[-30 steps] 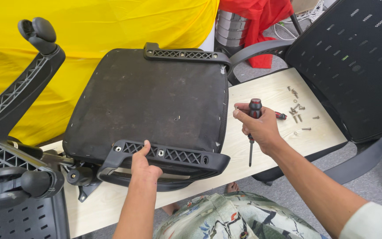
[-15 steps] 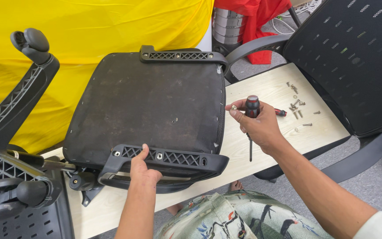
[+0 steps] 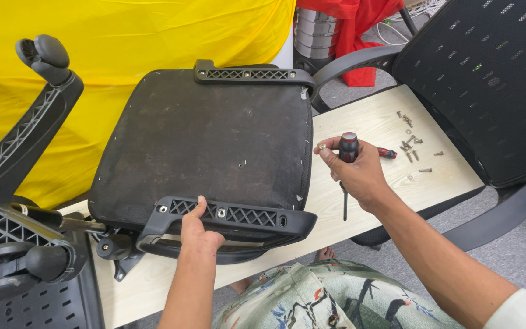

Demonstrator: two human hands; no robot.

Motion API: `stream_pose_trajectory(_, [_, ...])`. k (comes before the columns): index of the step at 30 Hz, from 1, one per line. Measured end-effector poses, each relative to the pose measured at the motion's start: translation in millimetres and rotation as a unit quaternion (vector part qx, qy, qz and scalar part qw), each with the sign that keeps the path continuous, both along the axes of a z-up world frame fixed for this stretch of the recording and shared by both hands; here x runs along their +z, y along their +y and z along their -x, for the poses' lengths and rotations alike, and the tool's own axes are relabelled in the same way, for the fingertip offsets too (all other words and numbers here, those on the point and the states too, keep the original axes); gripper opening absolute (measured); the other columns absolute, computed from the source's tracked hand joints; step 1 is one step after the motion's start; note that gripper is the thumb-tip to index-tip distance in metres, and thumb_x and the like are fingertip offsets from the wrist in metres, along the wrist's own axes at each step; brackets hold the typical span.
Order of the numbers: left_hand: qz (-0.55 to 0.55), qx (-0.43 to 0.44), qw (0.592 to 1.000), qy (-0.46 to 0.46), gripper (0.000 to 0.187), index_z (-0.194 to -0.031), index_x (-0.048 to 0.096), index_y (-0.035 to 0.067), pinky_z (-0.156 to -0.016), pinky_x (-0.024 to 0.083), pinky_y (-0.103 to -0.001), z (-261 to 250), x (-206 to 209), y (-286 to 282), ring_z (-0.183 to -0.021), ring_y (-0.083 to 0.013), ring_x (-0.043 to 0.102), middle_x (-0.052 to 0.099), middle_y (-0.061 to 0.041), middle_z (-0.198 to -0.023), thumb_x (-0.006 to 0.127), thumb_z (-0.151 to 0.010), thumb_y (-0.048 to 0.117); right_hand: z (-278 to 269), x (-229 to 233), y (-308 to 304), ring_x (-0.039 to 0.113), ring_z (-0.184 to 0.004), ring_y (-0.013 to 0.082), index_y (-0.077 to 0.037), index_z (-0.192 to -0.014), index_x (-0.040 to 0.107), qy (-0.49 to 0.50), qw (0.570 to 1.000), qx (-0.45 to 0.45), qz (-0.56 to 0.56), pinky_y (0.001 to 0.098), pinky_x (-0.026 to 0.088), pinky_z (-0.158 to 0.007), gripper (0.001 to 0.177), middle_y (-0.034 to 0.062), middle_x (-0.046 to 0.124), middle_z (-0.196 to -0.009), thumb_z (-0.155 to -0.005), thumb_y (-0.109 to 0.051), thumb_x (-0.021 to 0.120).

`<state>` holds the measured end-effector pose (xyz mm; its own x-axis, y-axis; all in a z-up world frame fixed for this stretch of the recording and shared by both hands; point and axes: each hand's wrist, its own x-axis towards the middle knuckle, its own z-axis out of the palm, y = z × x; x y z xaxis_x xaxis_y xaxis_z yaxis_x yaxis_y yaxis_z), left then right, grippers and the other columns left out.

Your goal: The person attaches a black plastic bracket to the underside of an office chair seat using a screwdriver. They insert screws into pre-drilled holes and tighten them to secure the bracket in place.

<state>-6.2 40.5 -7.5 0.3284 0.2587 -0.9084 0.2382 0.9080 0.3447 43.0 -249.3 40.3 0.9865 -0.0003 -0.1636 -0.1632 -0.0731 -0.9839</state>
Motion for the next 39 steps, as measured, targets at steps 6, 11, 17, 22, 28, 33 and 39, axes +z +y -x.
stream_pose_trajectory(6, [0.000,-0.011,1.000,-0.008,0.055,-0.138,0.058,0.003,-0.115,0.035,-0.068,0,-6,3,-0.131,-0.0401,0.058,0.058,-0.022,-0.143,0.073,-0.089,0.022,0,-1,0,0.036,-0.052,0.0027,-0.004,-0.105,0.075,-0.017,0.999,0.028,0.005,0.0233,0.027,-0.046,0.017,-0.0081,0.046,-0.059,-0.096,-0.017,0.070])
stream_pose_trajectory(11, [0.002,-0.007,1.000,-0.011,0.054,-0.138,0.057,0.003,-0.115,0.036,-0.069,0,-8,4,-0.131,-0.0405,0.058,0.058,-0.022,-0.144,0.072,-0.090,0.021,1,-3,3,0.036,-0.052,0.0028,-0.004,-0.104,0.075,-0.014,0.999,0.030,0.007,0.0232,0.026,-0.046,0.017,-0.0081,0.048,-0.060,-0.095,-0.018,0.071])
stream_pose_trajectory(17, [-0.012,-0.019,1.000,-0.019,0.057,-0.141,0.053,0.001,-0.115,0.037,-0.067,0,-20,7,-0.131,-0.0390,0.059,0.057,-0.022,-0.144,0.072,-0.091,0.022,1,-8,9,0.046,-0.060,0.0039,-0.006,-0.099,0.073,0.012,0.996,0.068,0.055,0.0227,0.039,-0.053,0.016,-0.0046,0.064,-0.075,-0.090,-0.019,0.076])
stream_pose_trajectory(22, [-0.030,-0.017,0.999,-0.015,0.058,-0.141,0.053,0.005,-0.114,0.037,-0.065,-1,-30,11,-0.129,-0.0353,0.059,0.056,-0.019,-0.144,0.074,-0.090,0.020,9,-19,26,0.054,-0.067,0.0063,-0.007,-0.099,0.075,0.045,0.986,0.129,0.091,0.0259,0.046,-0.061,0.015,-0.0015,0.066,-0.079,-0.088,-0.018,0.077])
stream_pose_trajectory(28, [-0.035,0.027,0.999,-0.024,0.051,-0.131,0.062,0.004,-0.100,0.056,-0.061,3,-31,10,-0.114,-0.0338,0.070,0.067,-0.016,-0.131,0.077,-0.084,0.011,9,-29,51,0.064,-0.071,0.0128,-0.006,-0.102,0.073,0.024,0.941,0.297,0.161,0.0289,0.052,-0.070,0.020,0.0040,0.069,-0.077,-0.083,-0.014,0.072])
stream_pose_trajectory(33, [-0.057,0.033,0.998,0.015,0.052,-0.132,0.061,0.002,-0.100,0.055,-0.060,3,-27,8,-0.113,-0.0338,0.069,0.065,-0.018,-0.131,0.080,-0.084,0.009,8,-25,74,0.070,-0.063,0.0279,0.003,-0.079,0.072,0.056,0.879,0.331,0.339,0.0389,0.054,-0.066,0.021,0.0177,0.069,-0.065,-0.073,-0.017,0.070])
stream_pose_trajectory(39, [-0.047,0.020,0.998,0.023,0.055,-0.133,0.060,0.000,-0.098,0.053,-0.060,2,-25,11,-0.114,-0.0344,0.068,0.065,-0.018,-0.133,0.080,-0.083,0.010,5,-14,77,0.072,-0.062,0.0276,0.002,-0.077,0.071,0.063,0.867,0.357,0.343,0.0407,0.054,-0.063,0.017,0.0180,0.070,-0.065,-0.072,-0.014,0.072])
